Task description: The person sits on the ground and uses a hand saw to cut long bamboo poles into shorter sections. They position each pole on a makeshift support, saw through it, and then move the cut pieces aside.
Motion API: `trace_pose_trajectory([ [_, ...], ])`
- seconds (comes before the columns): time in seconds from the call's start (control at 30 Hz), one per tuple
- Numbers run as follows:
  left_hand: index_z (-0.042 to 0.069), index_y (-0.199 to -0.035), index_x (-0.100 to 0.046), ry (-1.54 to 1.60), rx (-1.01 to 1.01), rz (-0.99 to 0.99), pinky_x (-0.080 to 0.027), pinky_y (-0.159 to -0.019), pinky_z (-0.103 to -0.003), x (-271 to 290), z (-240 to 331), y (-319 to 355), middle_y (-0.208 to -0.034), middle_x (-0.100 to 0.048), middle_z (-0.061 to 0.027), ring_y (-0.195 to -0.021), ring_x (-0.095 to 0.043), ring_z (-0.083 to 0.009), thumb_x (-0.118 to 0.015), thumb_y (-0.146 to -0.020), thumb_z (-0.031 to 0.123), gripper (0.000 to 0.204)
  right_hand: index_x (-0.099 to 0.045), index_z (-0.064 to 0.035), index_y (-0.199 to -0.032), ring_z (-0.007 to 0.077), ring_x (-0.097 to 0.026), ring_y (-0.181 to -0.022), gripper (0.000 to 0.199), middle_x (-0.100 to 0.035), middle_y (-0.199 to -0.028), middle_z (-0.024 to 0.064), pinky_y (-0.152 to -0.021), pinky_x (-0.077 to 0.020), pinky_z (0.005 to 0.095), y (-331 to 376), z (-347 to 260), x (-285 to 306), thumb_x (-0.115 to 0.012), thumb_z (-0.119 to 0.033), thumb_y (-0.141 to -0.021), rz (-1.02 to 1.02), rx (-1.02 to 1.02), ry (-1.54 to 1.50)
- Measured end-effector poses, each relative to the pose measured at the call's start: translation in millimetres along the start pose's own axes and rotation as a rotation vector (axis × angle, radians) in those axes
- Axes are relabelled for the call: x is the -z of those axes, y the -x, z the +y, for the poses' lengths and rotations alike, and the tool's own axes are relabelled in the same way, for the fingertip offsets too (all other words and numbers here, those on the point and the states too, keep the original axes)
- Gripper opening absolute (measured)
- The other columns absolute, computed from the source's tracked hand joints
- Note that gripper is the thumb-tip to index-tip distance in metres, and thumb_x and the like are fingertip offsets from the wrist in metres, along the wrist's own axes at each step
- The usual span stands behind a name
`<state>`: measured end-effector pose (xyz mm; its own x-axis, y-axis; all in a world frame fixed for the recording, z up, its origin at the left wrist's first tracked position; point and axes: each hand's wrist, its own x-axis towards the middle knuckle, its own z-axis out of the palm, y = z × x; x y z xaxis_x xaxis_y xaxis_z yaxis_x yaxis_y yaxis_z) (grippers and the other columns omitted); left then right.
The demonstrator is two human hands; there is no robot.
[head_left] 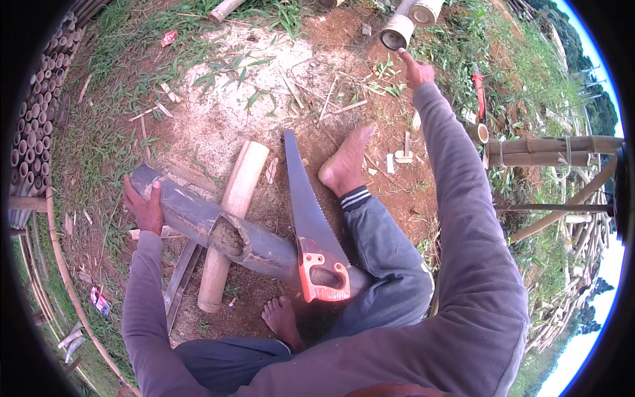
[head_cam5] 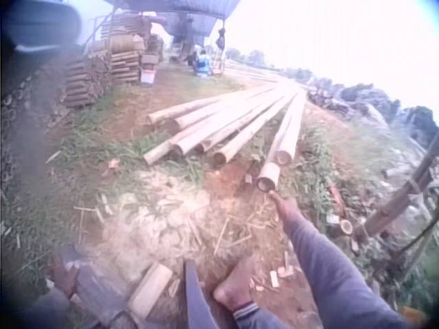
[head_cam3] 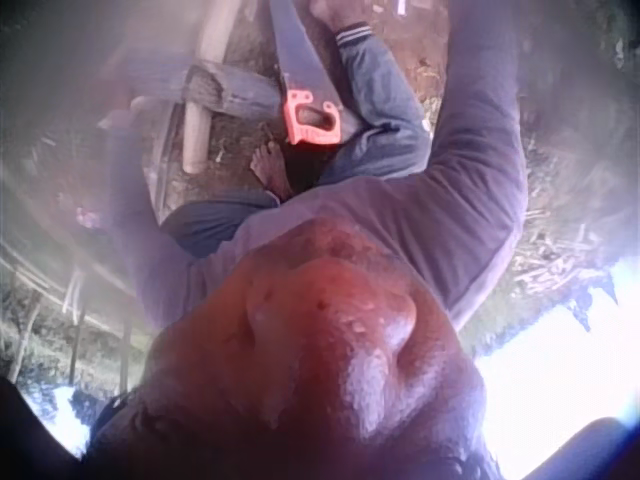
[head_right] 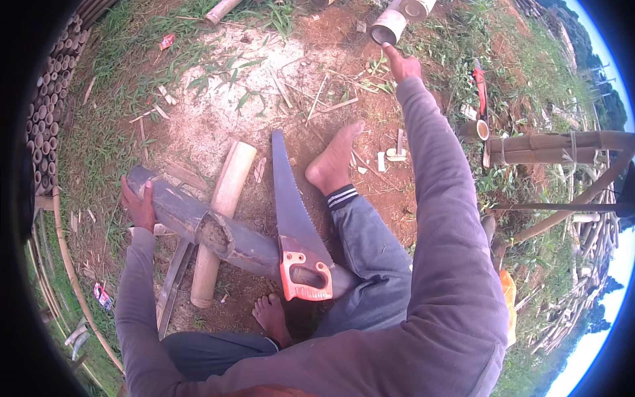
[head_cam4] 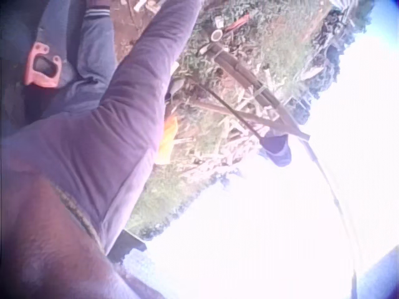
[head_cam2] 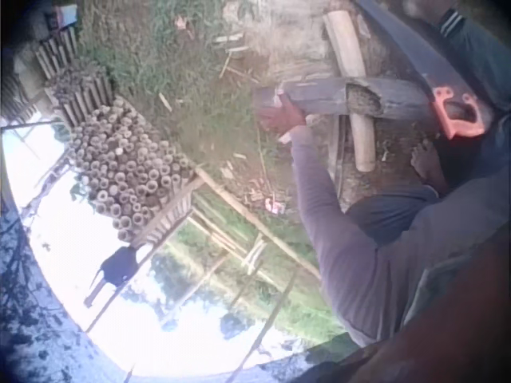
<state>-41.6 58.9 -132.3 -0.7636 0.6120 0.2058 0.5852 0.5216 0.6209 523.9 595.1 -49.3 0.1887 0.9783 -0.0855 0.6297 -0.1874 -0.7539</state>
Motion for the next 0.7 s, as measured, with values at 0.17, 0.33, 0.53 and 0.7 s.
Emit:
trace_pose_trajectory([
  [0.17,0.004,-0.166,-0.03,0.167,0.032,-0.055,-0.027,-0.127,-0.048,-3,1,0,-0.165,-0.03,-0.0221,-0.153,-0.033,-0.0365,-0.069,-0.105,0.043,0.082,-0.054,0.0002,-0.153,0.0418,-0.062,-0.125,0.112,-0.06,-0.146,0.0216,-0.098,-0.0539,0.0555,-105,-25,-37,-0.085,-0.073,-0.074,0.083,-0.095,-0.21],
  [0.33,0.002,-0.164,-0.032,0.3,0.039,-0.091,-0.026,-0.127,-0.046,3,10,-2,-0.163,-0.034,-0.02,-0.151,-0.035,-0.0321,-0.064,-0.107,0.042,0.077,-0.052,-0.0101,-0.153,0.0453,-0.069,-0.117,0.091,-0.062,-0.144,0.0194,-0.099,-0.0558,0.057,-114,-27,-63,-0.086,-0.057,-0.083,0.088,-0.153,-0.541],
  [0.53,0.001,-0.164,-0.032,-0.04,-0.06,-0.003,-0.026,-0.126,-0.046,-2,-2,-7,-0.162,-0.036,-0.0214,-0.151,-0.034,-0.0331,-0.064,-0.107,0.045,0.079,-0.056,0.0029,-0.143,0.0369,-0.075,-0.101,0.086,-0.068,-0.131,0.0186,-0.083,-0.0626,0.0467,-102,-41,-66,-0.088,-0.05,-0.083,0.21,-0.22,-0.486],
  [0.7,0.002,-0.163,-0.033,0.108,0.035,-0.008,-0.027,-0.126,-0.046,-1,1,-11,-0.163,-0.036,-0.0211,-0.151,-0.034,-0.0341,-0.063,-0.107,0.048,0.079,-0.062,0.002,-0.138,0.0346,-0.077,-0.09,0.084,-0.069,-0.13,0.0186,-0.08,-0.0618,0.0451,-96,-20,-62,-0.088,-0.055,-0.081,0.167,-0.163,-0.481],
])
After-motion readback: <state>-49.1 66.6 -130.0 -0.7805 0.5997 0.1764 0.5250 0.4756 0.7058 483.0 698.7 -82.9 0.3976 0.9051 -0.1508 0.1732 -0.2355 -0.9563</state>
